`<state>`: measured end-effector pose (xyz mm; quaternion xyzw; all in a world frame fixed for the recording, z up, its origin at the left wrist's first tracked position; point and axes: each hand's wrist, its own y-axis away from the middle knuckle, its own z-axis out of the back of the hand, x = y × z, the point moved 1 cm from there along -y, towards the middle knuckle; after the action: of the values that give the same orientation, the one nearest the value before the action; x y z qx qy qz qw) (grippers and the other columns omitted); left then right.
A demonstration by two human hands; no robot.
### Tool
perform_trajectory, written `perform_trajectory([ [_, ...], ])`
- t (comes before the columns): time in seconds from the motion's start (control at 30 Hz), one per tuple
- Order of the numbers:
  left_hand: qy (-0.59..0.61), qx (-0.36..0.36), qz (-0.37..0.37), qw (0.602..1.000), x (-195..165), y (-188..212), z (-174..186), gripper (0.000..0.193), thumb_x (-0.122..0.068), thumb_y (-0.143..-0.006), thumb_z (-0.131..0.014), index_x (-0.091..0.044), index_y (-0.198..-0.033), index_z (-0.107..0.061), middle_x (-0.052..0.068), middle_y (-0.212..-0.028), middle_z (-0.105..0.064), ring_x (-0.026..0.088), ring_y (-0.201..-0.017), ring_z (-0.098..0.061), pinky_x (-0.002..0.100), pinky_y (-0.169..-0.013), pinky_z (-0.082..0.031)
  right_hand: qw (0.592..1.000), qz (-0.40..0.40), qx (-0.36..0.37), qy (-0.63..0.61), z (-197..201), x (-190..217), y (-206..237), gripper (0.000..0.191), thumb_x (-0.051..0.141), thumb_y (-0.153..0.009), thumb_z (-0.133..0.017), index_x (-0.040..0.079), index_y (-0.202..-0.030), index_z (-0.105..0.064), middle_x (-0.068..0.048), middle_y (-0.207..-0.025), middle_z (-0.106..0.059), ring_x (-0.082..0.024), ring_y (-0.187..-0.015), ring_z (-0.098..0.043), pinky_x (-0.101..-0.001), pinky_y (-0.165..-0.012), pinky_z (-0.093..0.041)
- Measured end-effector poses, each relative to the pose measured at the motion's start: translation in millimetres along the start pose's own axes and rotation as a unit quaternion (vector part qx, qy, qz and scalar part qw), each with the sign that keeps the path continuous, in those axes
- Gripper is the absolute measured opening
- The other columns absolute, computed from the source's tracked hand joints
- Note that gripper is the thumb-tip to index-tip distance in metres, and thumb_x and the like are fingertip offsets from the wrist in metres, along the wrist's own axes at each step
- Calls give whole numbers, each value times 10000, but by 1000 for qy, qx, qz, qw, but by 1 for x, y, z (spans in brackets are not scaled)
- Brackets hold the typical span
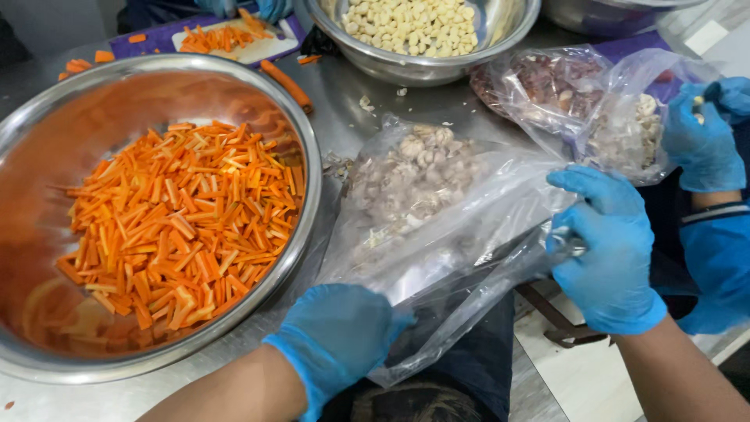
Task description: The person trims the root ends off garlic cloves with scissors over a plastic bag on a stainless steel table, then places the trimmed cloves into a metal bowl. They repeatedly pick up untrimmed cloves, snip off the root end, and set the trimmed garlic aside while coworkers cut carrots nearby.
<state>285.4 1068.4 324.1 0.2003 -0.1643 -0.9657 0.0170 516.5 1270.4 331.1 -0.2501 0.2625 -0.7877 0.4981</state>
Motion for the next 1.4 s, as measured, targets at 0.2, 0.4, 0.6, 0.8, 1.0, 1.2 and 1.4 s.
perform_trajectory([
  [0.2,1,-93,43,995,-2,-75,-15,339,-109,-939,-510,-21,-1263,-555,251,-1240,-648,396,-1073,-677,500,-884,-550,933,-148,117,-307,2,15,33,147,161,-915,-654,74,-798,-633,-29,-845,-656,-127,-780,-595,-331,-668,-517],
  [0.4,-194,-315,15,929,42,-150,-41,579,-152,-813,-586,-55,-1382,-535,226,-1382,-580,383,-1238,-568,595,-994,-413,727,-318,323,-516,-85,24,38,435,324,-979,-564,58,-1308,-664,14,-1294,-699,-155,-1142,-668,-339,-932,-565],
  [0.6,-187,-275,113,936,89,-191,-44,332,-227,-868,-603,-110,-1160,-708,164,-1219,-684,349,-1115,-648,534,-929,-472,877,-309,346,-122,-122,-24,22,361,376,-974,-548,123,-1190,-689,-176,-1023,-730,-357,-829,-729,-464,-797,-571],
  [0.8,-235,-222,146,935,86,-207,-34,189,-170,-873,-610,-150,-970,-771,109,-980,-747,307,-944,-717,489,-856,-506,881,-206,416,88,-89,-26,-4,429,471,-983,-499,114,-932,-732,-193,-916,-719,-429,-894,-669,-541,-803,-510],
  [1.0,-142,-253,-36,956,44,-191,-54,207,-199,-865,-653,-56,-994,-729,175,-992,-707,358,-972,-676,485,-814,-511,923,-259,283,41,-89,-21,-14,431,454,-990,-541,66,-913,-711,-220,-892,-706,-449,-862,-656,-544,-747,-498],
  [1.2,-104,-276,-270,917,45,-176,-59,190,-179,-758,-651,-110,-927,-704,187,-1200,-648,372,-1166,-587,486,-965,-486,910,-302,232,-166,-127,-25,-14,351,373,-940,-611,32,-942,-693,-245,-852,-689,-422,-786,-638,-494,-724,-520],
  [1.4,79,-136,-189,969,63,-181,-84,172,-212,-929,-599,-83,-1034,-643,175,-1106,-645,391,-1059,-619,498,-911,-501,918,-148,349,-116,-150,-46,-3,307,322,-986,-561,53,-1072,-682,-233,-1011,-690,-459,-931,-631,-505,-809,-503],
])
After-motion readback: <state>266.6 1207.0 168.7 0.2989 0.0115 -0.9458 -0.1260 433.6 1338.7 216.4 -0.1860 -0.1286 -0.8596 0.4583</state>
